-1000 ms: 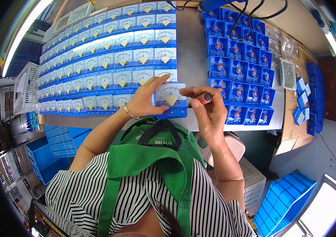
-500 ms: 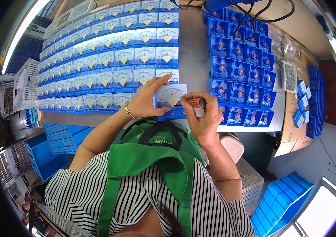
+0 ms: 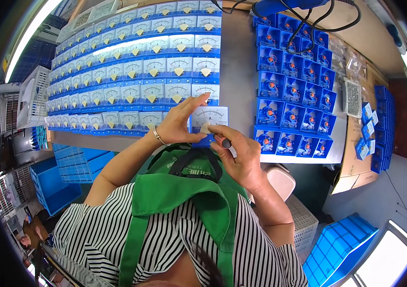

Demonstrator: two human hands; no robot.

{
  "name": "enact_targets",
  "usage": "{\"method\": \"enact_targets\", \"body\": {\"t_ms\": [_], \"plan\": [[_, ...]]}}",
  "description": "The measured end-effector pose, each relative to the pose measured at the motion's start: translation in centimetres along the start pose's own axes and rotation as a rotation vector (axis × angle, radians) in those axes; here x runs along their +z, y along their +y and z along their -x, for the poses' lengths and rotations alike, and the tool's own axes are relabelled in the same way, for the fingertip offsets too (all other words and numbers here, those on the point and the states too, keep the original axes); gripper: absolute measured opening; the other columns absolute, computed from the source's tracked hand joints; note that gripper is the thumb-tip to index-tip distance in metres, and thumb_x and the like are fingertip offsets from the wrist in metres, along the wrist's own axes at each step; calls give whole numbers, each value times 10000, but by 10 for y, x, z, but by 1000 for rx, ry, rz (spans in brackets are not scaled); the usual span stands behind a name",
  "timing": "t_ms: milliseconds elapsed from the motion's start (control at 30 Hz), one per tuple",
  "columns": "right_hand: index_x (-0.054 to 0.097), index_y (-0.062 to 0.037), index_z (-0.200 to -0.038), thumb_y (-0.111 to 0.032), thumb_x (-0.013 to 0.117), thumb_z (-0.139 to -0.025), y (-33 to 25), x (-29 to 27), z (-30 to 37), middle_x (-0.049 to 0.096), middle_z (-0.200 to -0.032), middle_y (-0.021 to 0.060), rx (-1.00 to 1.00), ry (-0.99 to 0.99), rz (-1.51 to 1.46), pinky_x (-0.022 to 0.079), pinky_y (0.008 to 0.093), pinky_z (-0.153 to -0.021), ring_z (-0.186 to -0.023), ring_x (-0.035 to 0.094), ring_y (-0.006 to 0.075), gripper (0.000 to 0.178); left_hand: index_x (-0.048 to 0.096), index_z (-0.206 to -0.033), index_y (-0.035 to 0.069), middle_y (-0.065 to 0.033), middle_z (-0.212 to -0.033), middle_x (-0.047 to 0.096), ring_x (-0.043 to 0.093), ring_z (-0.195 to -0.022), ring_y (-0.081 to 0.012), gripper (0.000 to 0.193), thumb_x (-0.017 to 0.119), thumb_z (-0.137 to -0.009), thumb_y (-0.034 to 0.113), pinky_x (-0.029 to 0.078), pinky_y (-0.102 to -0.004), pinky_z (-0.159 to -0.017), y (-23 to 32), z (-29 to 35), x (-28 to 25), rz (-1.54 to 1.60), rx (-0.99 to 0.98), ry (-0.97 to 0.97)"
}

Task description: Adjusting and assembling analog meters using a screwdriver at a workbench.

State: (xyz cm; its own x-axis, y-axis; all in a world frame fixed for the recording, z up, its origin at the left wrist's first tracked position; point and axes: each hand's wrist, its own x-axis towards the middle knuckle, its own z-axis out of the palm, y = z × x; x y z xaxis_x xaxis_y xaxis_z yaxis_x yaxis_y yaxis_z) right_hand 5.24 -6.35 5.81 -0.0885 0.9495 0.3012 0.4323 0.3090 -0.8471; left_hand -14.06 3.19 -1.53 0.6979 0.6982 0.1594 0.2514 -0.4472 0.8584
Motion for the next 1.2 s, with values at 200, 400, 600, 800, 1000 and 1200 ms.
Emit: {"method": "enact_targets", "body": {"t_ms": [200,400,600,800,1000,1200], "plan": [[587,-25,-1004,-70,820,-700,7,9,1,671,-802,64,-82,194,177,516,251,-573,-627,649,166,386,329,-1438,85,-168,-1169,567,570,-1057,-336,954,794,-614,209,474,-397,-897,1,2,2,-17,19,6],[542,-62,-891,-165,891,-619,21,11,-4,649,-733,12,-75,334,263,492,227,-521,-569,622,102,455,320,-1442,117,-177,-1194,529,561,-1049,-371,956,783,-615,240,498,-408,-862,7,5,3,-51,-12,3],[551,-48,-917,-135,876,-640,21,11,0,677,-784,37,-63,288,194,509,228,-554,-608,649,131,437,348,-1435,107,-153,-1164,575,571,-1069,-322,946,779,-599,217,474,-392,-909,6,10,2,-26,-45,31],[557,-10,-983,-47,745,-791,9,1,-7,707,-917,103,58,-14,-95,532,253,-689,-784,691,168,272,350,-1435,106,-142,-1155,580,574,-1063,-314,943,778,-602,214,467,-385,-921,4,19,-4,-14,-99,75],[543,-2,-1018,-41,685,-847,18,14,-5,707,-933,119,176,75,-206,531,267,-736,-810,691,169,226,351,-1431,87,-129,-1142,589,572,-1061,-305,939,779,-606,218,458,-384,-933,5,29,-6,-21,-149,124],[539,14,-1016,-50,690,-848,17,24,-10,708,-913,116,143,60,-135,533,260,-718,-787,696,169,235,352,-1426,67,-133,-1149,589,564,-1079,-297,941,785,-603,210,456,-376,-937,8,45,-4,-59,-173,214]]}}
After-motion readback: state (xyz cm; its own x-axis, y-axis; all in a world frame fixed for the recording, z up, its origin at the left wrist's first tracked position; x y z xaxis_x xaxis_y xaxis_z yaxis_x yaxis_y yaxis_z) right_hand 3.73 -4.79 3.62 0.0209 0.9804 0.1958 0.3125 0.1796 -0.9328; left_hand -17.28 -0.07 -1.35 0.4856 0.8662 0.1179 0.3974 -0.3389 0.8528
